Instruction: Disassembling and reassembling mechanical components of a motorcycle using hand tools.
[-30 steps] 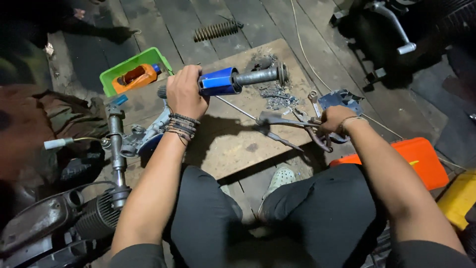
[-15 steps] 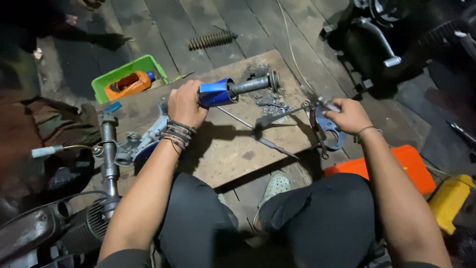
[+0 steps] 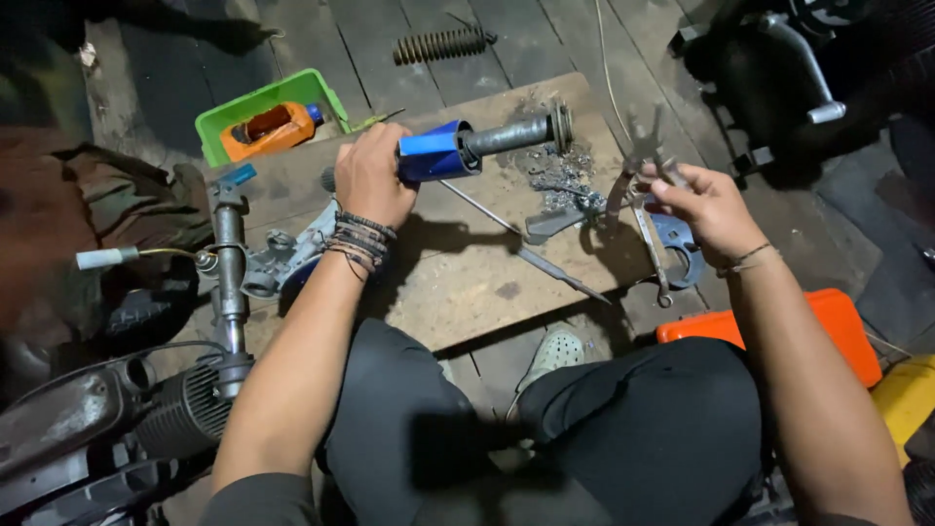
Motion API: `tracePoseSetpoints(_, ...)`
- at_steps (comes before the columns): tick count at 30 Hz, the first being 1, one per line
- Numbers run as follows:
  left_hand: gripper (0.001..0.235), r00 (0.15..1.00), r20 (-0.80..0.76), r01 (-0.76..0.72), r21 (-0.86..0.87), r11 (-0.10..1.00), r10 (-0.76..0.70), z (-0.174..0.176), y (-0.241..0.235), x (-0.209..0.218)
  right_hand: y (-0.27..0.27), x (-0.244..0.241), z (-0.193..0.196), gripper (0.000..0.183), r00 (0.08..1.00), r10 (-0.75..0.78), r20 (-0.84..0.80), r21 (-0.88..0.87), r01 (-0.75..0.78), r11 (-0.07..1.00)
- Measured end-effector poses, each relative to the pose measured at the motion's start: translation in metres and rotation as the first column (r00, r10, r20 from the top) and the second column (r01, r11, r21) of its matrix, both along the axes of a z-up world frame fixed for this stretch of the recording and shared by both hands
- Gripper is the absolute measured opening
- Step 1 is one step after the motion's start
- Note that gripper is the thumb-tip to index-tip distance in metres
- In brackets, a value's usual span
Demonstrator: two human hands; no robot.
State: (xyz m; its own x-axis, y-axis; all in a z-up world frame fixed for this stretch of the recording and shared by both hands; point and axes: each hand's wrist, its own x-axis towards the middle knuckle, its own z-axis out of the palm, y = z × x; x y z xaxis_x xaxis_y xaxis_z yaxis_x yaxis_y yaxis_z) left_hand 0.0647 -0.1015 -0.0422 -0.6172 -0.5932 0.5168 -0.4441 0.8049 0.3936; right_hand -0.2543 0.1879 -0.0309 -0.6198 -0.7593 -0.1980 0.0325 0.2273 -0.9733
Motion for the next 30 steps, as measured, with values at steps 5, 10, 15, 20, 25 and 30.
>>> tracePoseSetpoints(5,0.029,0.998,0.007,0.059,0.064,0.996,-0.060,0.000,0.000,0.001,0.006,0.009,0.032,0.020,0.981,0.044,0.190,-0.209,-0.004,0.978)
tracePoseSetpoints(10,0.030,0.991,0.048,0.113,0.213,0.971,-0.126,-0.006,-0.002,0.000,0.011,0.012,0.039,0.031,0.990,0.102,0.095,-0.249,-0.075,0.966)
tracePoseSetpoints(15,0.018,0.992,0.032,0.117,0.197,0.973,-0.125,0.003,0.007,0.002,0.015,-0.006,0.015,0.022,0.877,0.171,-0.449,-0.144,-0.260,0.955)
tracePoseSetpoints(20,0.018,0.991,0.049,0.110,0.216,0.970,-0.124,-0.001,0.007,0.003,0.007,0.047,0.088,0.011,0.789,0.141,-0.598,-0.128,-0.267,0.955)
tracePoseSetpoints(25,0.022,0.994,0.018,0.103,0.155,0.983,-0.107,0.004,0.008,0.007,0.003,0.065,0.104,0.012,0.672,0.144,-0.726,-0.087,-0.297,0.951)
tracePoseSetpoints(30,0.031,1.000,0.005,-0.023,-0.014,1.000,0.023,0.007,0.006,0.015,-0.004,0.065,0.096,0.016,0.479,0.135,-0.867,-0.027,-0.316,0.948)
